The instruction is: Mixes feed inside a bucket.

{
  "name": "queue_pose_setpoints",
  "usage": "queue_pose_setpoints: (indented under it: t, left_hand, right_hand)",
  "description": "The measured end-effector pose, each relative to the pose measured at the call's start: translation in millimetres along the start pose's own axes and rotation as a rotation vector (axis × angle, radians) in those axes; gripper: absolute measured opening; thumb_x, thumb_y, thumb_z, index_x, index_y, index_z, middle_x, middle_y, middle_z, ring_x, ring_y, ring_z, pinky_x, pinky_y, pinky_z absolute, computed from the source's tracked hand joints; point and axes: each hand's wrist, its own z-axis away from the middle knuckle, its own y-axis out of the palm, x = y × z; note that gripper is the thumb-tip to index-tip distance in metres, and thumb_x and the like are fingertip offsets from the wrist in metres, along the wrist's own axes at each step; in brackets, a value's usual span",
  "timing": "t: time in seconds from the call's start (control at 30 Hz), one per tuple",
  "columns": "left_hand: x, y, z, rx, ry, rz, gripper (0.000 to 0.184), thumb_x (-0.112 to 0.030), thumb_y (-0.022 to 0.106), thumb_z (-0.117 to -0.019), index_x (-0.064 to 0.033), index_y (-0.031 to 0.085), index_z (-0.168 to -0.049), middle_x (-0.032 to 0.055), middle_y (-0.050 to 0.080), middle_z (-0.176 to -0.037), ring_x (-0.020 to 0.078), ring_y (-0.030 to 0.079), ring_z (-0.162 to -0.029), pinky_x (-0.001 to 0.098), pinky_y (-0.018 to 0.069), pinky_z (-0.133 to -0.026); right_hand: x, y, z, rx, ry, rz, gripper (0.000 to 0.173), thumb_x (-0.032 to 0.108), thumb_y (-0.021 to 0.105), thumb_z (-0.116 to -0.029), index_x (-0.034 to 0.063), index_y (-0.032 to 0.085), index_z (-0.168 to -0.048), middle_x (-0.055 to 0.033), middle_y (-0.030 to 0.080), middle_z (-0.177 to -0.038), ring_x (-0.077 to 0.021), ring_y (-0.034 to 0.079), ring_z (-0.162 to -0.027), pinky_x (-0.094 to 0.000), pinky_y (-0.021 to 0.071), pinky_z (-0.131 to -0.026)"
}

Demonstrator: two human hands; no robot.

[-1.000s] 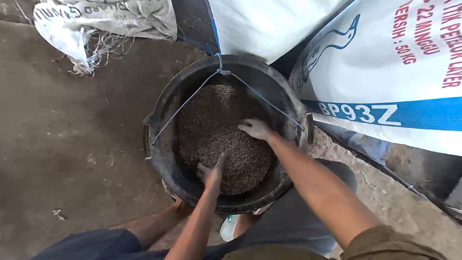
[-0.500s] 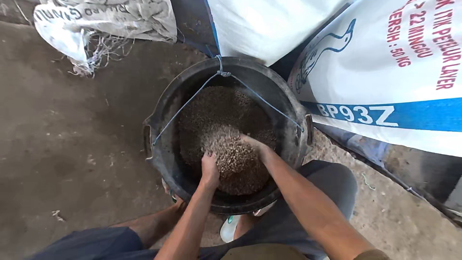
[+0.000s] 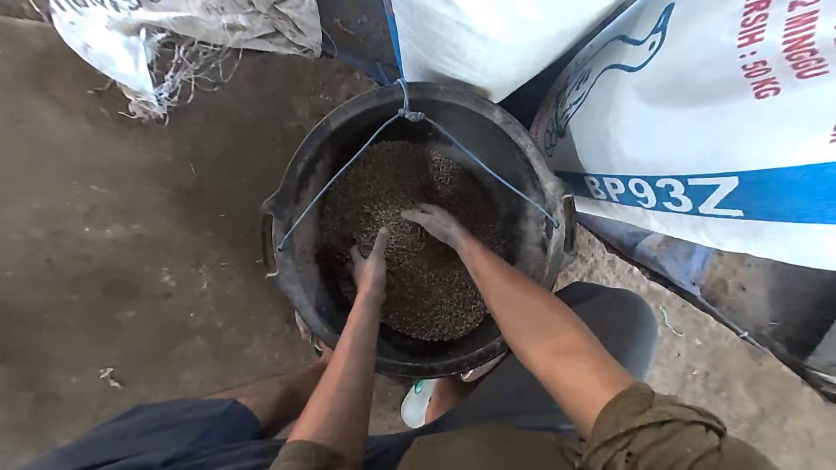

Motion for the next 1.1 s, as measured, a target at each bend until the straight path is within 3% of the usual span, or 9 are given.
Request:
queue_pose_setpoints:
  t: [0.1, 0.27, 0.4, 0.5, 0.6, 0.7, 0.87, 0.97, 1.1]
  left_hand:
    - [-8.8, 15.2, 17.5, 0.120, -0.015, 0.121, 0.091, -0.060, 0.065, -0.0937, -0.0140, 0.024, -0.161, 0.0205, 0.046, -0.153, 0.0341, 0.048, -0.138, 0.0576, 0.0437, -0.109]
    - [-34.9, -1.6, 51.1, 0.211, 0.153, 0.061, 0.048, -0.040, 0.055, -0.1058, -0.0070, 0.053, -0.140, 0.0168, 0.065, -0.125, 0.0258, 0.064, -0.112, 0.0490, 0.0517, -0.097]
    - [-50.8, -24.0, 44.2, 0.003, 0.416, -0.254, 0.042, -0.044, 0.058, -0.1035, -0.0072, 0.068, -0.122, 0.0201, 0.068, -0.110, 0.0348, 0.065, -0.100, 0.0596, 0.0505, -0.085]
    - [-29.7, -31.9, 31.6, -0.025, 0.189, -0.300, 0.080, -0.063, 0.057, -0.0963, -0.0170, 0.035, -0.158, 0.0285, 0.024, -0.162, 0.0521, 0.030, -0.145, 0.0723, 0.0346, -0.108]
    - [12.6, -22.4, 38.3, 0.049, -0.229, -0.050, 0.101, -0.074, 0.051, -0.0934, -0.0215, 0.002, -0.165, 0.0257, 0.009, -0.167, 0.0509, 0.021, -0.150, 0.0828, 0.0320, -0.101]
    - [44.7, 5.1, 54.3, 0.085, -0.377, 0.052, 0.113, -0.081, 0.050, -0.0886, -0.0165, -0.003, -0.165, 0.0276, 0.010, -0.167, 0.0484, 0.024, -0.149, 0.0774, 0.0321, -0.106]
    - [55.0, 26.2, 64.6, 0.170, -0.382, 0.283, 0.095, -0.073, 0.057, -0.0908, -0.0140, 0.028, -0.159, 0.0212, 0.045, -0.153, 0.0374, 0.047, -0.139, 0.0657, 0.0443, -0.105]
    - [48.9, 24.8, 71.6, 0.333, -0.421, 0.393, 0.071, -0.067, 0.029, -0.1036, -0.0155, 0.046, -0.149, 0.0174, 0.058, -0.139, 0.0333, 0.058, -0.125, 0.0612, 0.0493, -0.097]
    - [36.7, 9.3, 81.1, 0.401, -0.423, 0.406, 0.059, -0.051, 0.017, -0.1109, -0.0106, 0.054, -0.133, 0.0137, 0.064, -0.111, 0.0249, 0.063, -0.097, 0.0487, 0.0537, -0.080]
  right_hand:
    - [-5.3, 11.2, 32.5, 0.113, 0.090, -0.200, 0.058, 0.048, 0.054, -0.1047, 0.0068, 0.055, -0.145, -0.0203, 0.058, -0.143, -0.0323, 0.056, -0.132, -0.0559, 0.0434, -0.111]
    - [28.0, -7.4, 78.6, 0.136, 0.068, -0.160, 0.045, 0.030, 0.062, -0.1042, 0.0027, 0.054, -0.140, -0.0190, 0.065, -0.127, -0.0254, 0.065, -0.114, -0.0472, 0.0512, -0.101]
    - [54.6, -51.3, 73.0, -0.024, -0.016, 0.219, 0.060, 0.056, 0.063, -0.0979, 0.0047, 0.066, -0.128, -0.0213, 0.070, -0.116, -0.0352, 0.068, -0.110, -0.0625, 0.0509, -0.097]
    - [20.3, -77.5, 48.1, -0.046, 0.032, 0.508, 0.068, 0.069, 0.039, -0.1016, 0.0218, 0.055, -0.148, -0.0170, 0.063, -0.140, -0.0377, 0.057, -0.132, -0.0683, 0.0419, -0.108]
    - [-36.4, -72.7, 38.6, -0.034, 0.079, 0.593, 0.074, 0.071, 0.039, -0.1005, 0.0169, 0.055, -0.148, -0.0177, 0.057, -0.147, -0.0376, 0.053, -0.138, -0.0653, 0.0397, -0.113]
    - [-54.2, -56.8, 57.6, 0.031, 0.203, 0.420, 0.076, 0.074, 0.039, -0.0989, 0.0152, 0.064, -0.140, -0.0159, 0.062, -0.143, -0.0362, 0.054, -0.137, -0.0651, 0.0384, -0.114]
    - [-55.0, -21.3, 70.6, 0.129, 0.470, 0.130, 0.095, 0.086, 0.039, -0.0900, 0.0113, 0.058, -0.146, -0.0172, 0.053, -0.151, -0.0322, 0.047, -0.143, -0.0615, 0.0356, -0.117]
    - [-46.5, -2.6, 87.6, 0.166, 0.530, -0.100, 0.077, 0.065, 0.033, -0.1052, 0.0089, 0.040, -0.157, -0.0188, 0.040, -0.160, -0.0305, 0.039, -0.148, -0.0542, 0.0325, -0.120]
    - [-43.9, 2.4, 99.4, 0.159, 0.551, -0.327, 0.055, 0.041, 0.029, -0.1130, 0.0032, 0.048, -0.147, -0.0188, 0.055, -0.142, -0.0243, 0.057, -0.125, -0.0430, 0.0472, -0.105]
